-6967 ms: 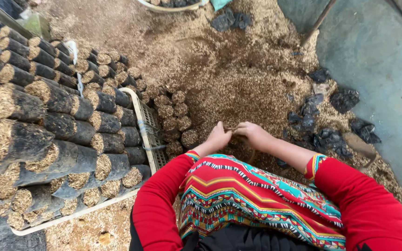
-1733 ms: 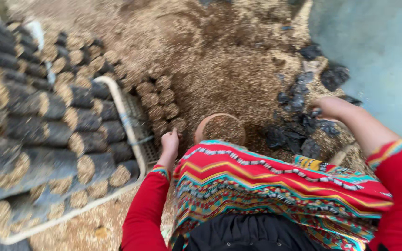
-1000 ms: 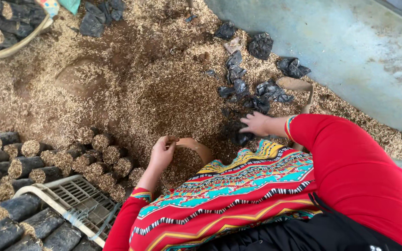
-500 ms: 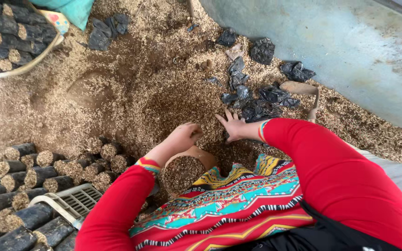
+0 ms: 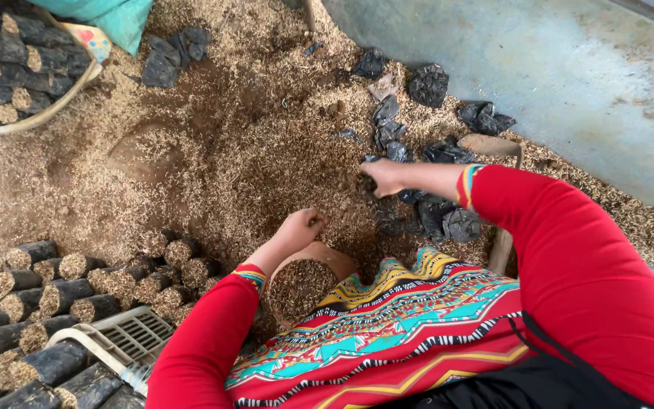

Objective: The person repeatedly scoops loose substrate from a large pile into small black planting pouches, compresses the material by hand, and places the filled pouches into a white plastic crate. The process is repeated continuously throughout the clip.

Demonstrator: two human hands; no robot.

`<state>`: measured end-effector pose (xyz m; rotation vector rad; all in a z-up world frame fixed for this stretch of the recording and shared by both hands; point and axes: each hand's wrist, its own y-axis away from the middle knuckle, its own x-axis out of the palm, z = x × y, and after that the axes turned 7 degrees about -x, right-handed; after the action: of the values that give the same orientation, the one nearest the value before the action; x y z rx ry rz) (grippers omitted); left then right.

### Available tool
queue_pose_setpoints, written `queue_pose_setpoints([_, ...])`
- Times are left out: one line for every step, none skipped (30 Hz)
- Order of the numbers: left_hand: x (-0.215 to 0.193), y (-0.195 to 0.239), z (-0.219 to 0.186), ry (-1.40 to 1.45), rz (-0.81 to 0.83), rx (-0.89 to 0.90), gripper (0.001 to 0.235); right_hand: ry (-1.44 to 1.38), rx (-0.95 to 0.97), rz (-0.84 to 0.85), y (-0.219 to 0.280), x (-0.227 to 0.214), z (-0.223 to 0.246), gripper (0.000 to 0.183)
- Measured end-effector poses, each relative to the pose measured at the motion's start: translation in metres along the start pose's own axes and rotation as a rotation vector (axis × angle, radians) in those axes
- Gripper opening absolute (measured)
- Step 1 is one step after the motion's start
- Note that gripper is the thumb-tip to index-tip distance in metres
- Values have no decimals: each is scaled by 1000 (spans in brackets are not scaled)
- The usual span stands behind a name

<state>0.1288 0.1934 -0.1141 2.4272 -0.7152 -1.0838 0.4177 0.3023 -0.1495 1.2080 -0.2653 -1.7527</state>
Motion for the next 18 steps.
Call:
queue_pose_setpoints([1,-1,5,0,4,34,24,28,-31,-17,2,-8,-8,64])
queue_pose_setpoints([3,-2,10,1,7,69,24,55,-61,-34,4,-14,-16,56])
queue_pose_setpoints([5,-2,13,0,18,61,25,95,-41,22,7,-18,-26,47])
queue_pose_setpoints([7,-2,15,0,28,53,25,134,-20,79,10,-20,-36,41])
queue_pose_setpoints([9,-2,17,-1,38,46,26,92,-15,68,15,-22,-47,41])
queue_pose_setpoints([10,-1,19,-13,50,40,25,49,-10,56,20,-23,-58,43])
queue_pose_setpoints([10,-2,19,-24,59,37,25,10,-4,44,25,-25,-67,48])
queue_pose_setpoints([9,-2,18,-35,68,35,25,-70,-21,35,28,-24,-73,50])
queue_pose_setpoints([9,-3,16,-40,71,39,25,-151,-39,26,31,-24,-78,53])
queue_pose_setpoints([9,-4,12,-45,74,43,26,-231,-57,17,34,-25,-79,56])
queue_pose_setpoints([7,-4,8,-49,75,44,27,-267,-68,-15,35,-24,-77,62])
queue_pose_setpoints([8,-4,2,-10,43,54,29,-301,-80,-48,38,-24,-73,69])
queue_pose_setpoints([10,-5,-7,27,8,63,31,-334,-96,-80,39,-24,-65,77])
queue_pose_setpoints([12,-7,-17,64,-27,72,34,-370,-101,-76,40,-25,-57,78])
queue_pose_setpoints([13,-11,-29,200,-49,102,48,-406,-106,-73,41,-27,-47,78])
queue_pose_setpoints([14,-14,-41,334,-71,132,63,-442,-111,-70,42,-29,-36,78])
queue_pose_setpoints([14,-18,-51,335,-78,100,62,-474,-124,-49,44,-31,-26,75])
queue_pose_setpoints([14,-21,-61,336,-86,69,62,-506,-137,-29,45,-33,-17,72])
